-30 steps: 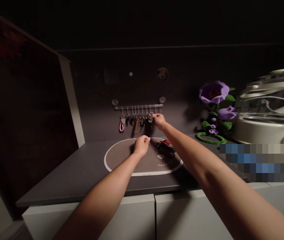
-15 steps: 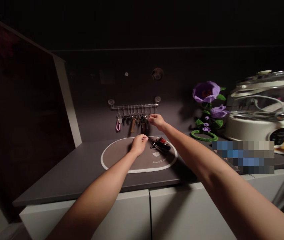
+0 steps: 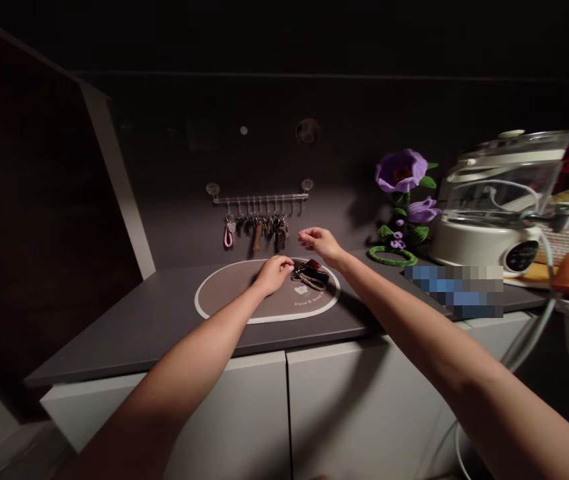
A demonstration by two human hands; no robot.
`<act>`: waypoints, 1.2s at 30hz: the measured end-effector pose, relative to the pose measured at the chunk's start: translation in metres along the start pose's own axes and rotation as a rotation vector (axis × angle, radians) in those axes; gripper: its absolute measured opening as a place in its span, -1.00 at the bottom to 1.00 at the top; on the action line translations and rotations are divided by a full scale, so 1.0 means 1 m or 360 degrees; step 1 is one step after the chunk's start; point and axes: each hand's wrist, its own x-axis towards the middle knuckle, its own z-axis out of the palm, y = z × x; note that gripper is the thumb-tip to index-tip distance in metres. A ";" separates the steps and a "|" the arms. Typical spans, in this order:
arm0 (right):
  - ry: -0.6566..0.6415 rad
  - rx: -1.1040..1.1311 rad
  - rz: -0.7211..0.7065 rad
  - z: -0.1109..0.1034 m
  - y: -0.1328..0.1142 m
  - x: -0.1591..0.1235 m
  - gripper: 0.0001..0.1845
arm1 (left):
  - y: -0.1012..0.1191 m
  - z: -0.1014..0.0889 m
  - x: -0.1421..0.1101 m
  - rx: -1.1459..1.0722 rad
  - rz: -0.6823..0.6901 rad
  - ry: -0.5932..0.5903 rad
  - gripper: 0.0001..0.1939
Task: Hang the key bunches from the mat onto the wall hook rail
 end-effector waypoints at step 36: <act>-0.0266 -0.1031 -0.0105 -0.027 0.030 -0.054 -0.68 | 0.003 -0.006 -0.003 0.0185 0.0064 -0.0054 -0.84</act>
